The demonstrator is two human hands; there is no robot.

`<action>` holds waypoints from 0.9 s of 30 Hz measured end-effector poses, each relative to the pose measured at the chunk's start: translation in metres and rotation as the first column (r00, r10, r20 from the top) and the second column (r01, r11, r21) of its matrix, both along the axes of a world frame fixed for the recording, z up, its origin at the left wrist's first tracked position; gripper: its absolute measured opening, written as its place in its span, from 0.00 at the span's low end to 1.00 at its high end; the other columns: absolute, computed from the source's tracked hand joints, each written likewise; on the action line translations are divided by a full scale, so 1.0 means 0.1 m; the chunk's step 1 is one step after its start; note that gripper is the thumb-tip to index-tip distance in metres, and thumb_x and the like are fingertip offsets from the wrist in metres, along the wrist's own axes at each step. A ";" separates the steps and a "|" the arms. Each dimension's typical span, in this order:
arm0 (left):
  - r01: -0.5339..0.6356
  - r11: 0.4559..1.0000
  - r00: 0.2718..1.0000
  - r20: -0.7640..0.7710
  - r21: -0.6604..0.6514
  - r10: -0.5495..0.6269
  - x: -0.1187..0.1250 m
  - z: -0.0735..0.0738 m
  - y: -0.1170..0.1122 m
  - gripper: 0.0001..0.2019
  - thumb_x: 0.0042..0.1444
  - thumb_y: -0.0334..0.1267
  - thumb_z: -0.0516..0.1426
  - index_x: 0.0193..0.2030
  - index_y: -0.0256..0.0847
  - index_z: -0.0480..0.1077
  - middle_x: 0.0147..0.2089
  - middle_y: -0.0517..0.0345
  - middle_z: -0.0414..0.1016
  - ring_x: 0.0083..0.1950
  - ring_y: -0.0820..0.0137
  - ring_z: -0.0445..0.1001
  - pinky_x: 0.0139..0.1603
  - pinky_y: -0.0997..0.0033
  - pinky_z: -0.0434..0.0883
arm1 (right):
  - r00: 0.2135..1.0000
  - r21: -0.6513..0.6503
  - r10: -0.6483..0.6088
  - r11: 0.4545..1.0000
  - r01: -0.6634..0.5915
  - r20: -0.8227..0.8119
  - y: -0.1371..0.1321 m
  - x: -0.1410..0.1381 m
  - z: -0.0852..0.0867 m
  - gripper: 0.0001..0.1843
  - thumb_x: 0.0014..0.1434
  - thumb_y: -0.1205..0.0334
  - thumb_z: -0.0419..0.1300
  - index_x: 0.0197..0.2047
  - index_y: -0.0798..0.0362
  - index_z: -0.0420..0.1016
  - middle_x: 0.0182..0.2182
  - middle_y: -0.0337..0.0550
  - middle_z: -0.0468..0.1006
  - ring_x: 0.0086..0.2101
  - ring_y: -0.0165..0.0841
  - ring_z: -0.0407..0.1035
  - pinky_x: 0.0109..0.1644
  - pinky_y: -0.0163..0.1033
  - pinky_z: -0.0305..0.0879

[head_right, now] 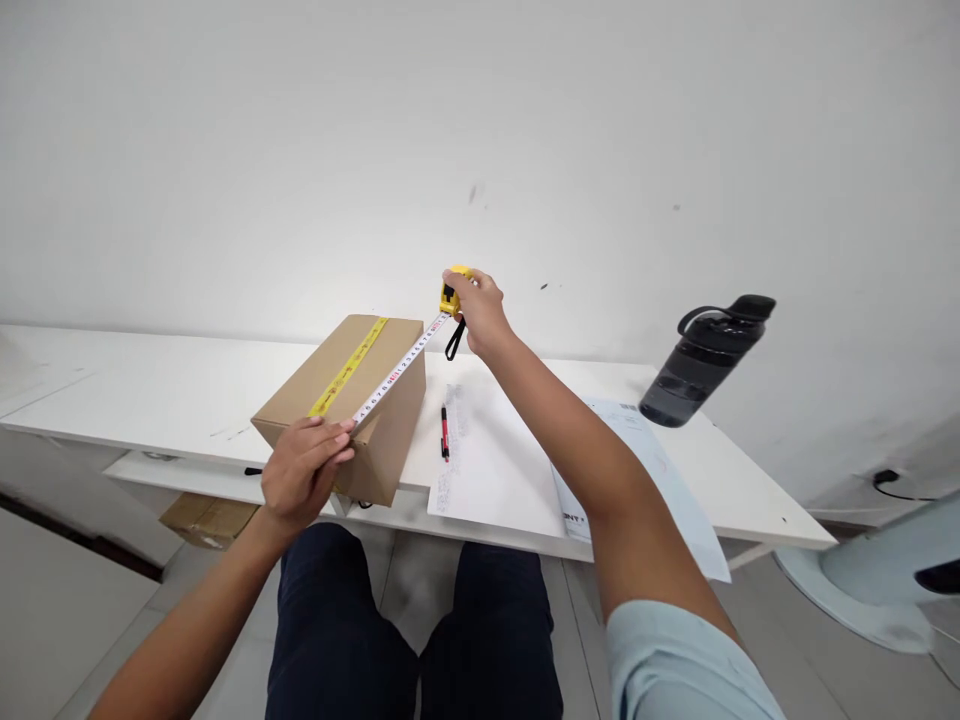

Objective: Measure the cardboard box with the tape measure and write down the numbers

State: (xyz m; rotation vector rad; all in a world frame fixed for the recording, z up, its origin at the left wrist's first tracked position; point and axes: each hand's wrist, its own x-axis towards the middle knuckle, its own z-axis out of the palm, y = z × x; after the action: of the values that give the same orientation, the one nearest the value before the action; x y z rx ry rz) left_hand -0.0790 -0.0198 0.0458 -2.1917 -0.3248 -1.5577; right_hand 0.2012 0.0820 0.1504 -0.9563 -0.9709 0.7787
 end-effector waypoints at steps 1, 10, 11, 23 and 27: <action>0.002 1.000 1.000 0.008 0.027 -0.002 0.00 0.04 -0.01 0.14 0.61 0.27 0.62 0.53 0.42 0.72 0.48 0.50 0.85 0.46 0.67 0.84 0.54 0.61 0.77 | 0.998 0.014 0.030 0.999 -0.030 -0.054 -0.19 -0.01 -0.03 0.18 0.52 0.51 0.71 0.38 0.50 0.70 0.32 0.35 0.72 0.30 0.26 0.65 0.29 0.32 0.61; 0.090 0.950 0.969 -0.246 0.300 -0.014 0.27 0.24 -0.39 0.06 0.57 0.33 0.67 0.36 0.51 0.77 0.43 0.69 0.85 0.40 0.73 0.79 0.48 0.66 0.75 | 0.913 -0.045 0.377 0.920 -0.388 -0.154 -1.92 -0.33 -0.82 0.26 0.47 0.48 0.77 0.45 0.45 0.73 0.44 0.40 0.74 0.37 0.31 0.68 0.37 0.36 0.68; 0.108 0.945 0.968 -0.250 0.309 -0.029 0.32 0.17 -0.42 0.07 0.56 0.34 0.68 0.35 0.53 0.77 0.43 0.73 0.84 0.39 0.73 0.79 0.48 0.67 0.75 | 0.895 -0.054 0.414 0.902 -0.428 -0.165 -2.03 -0.34 -0.93 0.25 0.49 0.48 0.76 0.46 0.45 0.74 0.44 0.40 0.74 0.37 0.31 0.68 0.37 0.35 0.68; -0.347 0.938 0.853 -0.418 -0.007 0.313 0.22 -0.02 -0.17 0.34 0.54 0.56 0.67 0.65 0.51 0.67 0.72 0.46 0.64 0.79 0.42 0.45 0.73 0.26 0.46 | 0.565 -0.106 0.295 0.815 -0.569 -0.770 -2.51 -0.94 -2.24 0.33 0.52 0.24 0.62 0.40 0.47 0.73 0.35 0.44 0.78 0.24 0.32 0.71 0.21 0.33 0.57; -0.569 0.760 0.814 -0.344 -0.313 0.468 -0.01 0.31 0.20 0.37 0.57 0.53 0.64 0.69 0.39 0.61 0.66 0.36 0.70 0.67 0.38 0.68 0.68 0.29 0.59 | 0.553 -0.126 0.342 0.756 -0.642 -0.760 -2.53 -1.13 -2.42 0.32 0.54 0.25 0.61 0.38 0.48 0.70 0.31 0.42 0.79 0.23 0.31 0.72 0.19 0.32 0.54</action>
State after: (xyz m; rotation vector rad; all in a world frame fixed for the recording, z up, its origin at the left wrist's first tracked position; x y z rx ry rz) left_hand -0.0799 0.0007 0.0764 -2.2702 -1.1631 -0.9492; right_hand 0.0881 -0.1714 -0.0918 -0.5906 -0.3791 1.7555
